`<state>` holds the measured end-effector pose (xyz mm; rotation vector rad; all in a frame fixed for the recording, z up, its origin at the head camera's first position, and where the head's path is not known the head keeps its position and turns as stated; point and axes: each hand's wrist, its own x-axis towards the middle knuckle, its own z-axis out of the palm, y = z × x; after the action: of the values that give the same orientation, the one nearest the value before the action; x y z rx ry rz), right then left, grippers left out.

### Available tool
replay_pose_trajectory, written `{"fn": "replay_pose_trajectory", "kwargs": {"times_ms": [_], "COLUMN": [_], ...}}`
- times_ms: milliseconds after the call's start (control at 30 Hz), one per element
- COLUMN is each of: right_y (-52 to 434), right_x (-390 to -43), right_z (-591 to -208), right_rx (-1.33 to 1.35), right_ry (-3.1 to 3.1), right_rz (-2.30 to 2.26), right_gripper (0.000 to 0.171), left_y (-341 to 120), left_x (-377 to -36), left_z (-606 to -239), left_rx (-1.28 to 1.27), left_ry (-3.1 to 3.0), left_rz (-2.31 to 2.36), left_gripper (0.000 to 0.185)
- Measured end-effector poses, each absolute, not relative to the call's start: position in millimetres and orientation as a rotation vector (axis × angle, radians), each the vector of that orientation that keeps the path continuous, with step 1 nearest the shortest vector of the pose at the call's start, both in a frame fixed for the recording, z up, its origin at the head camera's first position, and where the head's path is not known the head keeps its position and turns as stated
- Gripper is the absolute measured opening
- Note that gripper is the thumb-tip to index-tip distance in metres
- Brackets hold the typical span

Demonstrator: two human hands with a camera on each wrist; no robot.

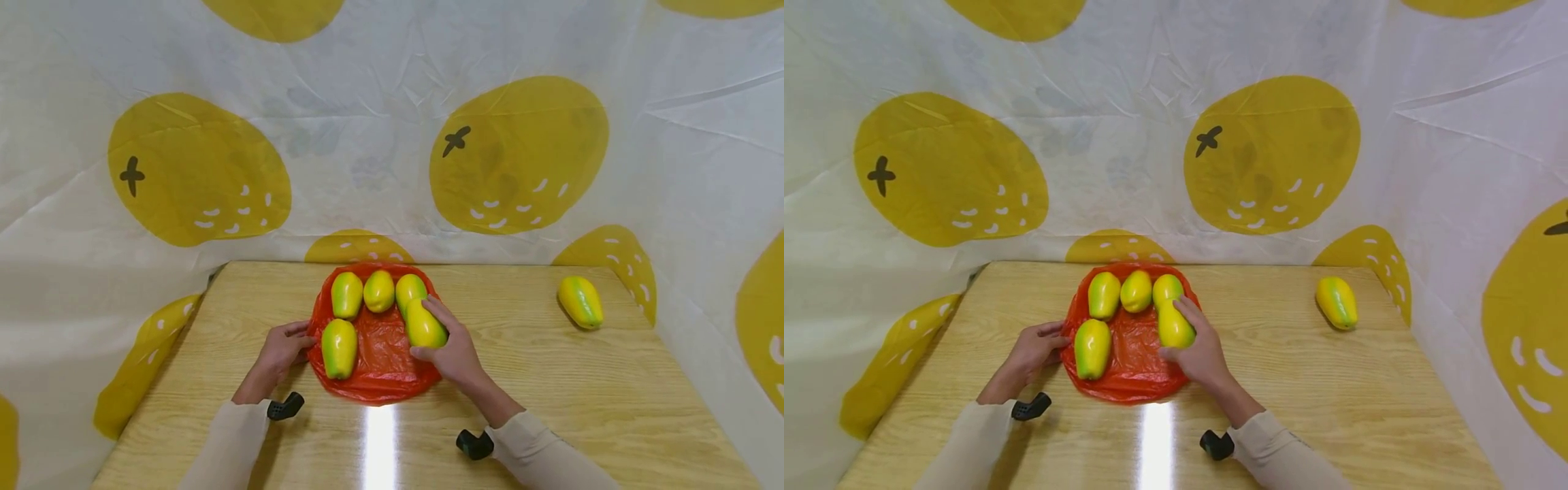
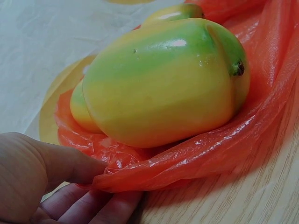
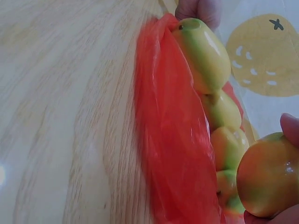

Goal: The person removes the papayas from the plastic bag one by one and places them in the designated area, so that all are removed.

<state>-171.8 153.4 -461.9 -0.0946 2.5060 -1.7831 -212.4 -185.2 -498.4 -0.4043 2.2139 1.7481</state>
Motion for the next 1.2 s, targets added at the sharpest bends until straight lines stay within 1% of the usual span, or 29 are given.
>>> {"fn": "replay_pose_trajectory", "kwargs": {"times_ms": [333,1200], "right_y": [171.3,196.1], "right_x": [-173.0,-174.6], "right_z": [-465.6,-468.7], "right_rx": [-0.091,-0.042], "right_ry": [2.494,2.557], "right_rz": [-1.802,-1.773], "right_gripper": [0.087,0.086], "left_y": [-183.2,-184.3], "left_x": [-211.9,-209.2], "left_z": [-497.3,-497.4], "left_rx": [-0.427,-0.395], "left_ry": [2.204,2.218], "left_rz": [1.752,1.747], "left_gripper": [0.05,0.051]}}
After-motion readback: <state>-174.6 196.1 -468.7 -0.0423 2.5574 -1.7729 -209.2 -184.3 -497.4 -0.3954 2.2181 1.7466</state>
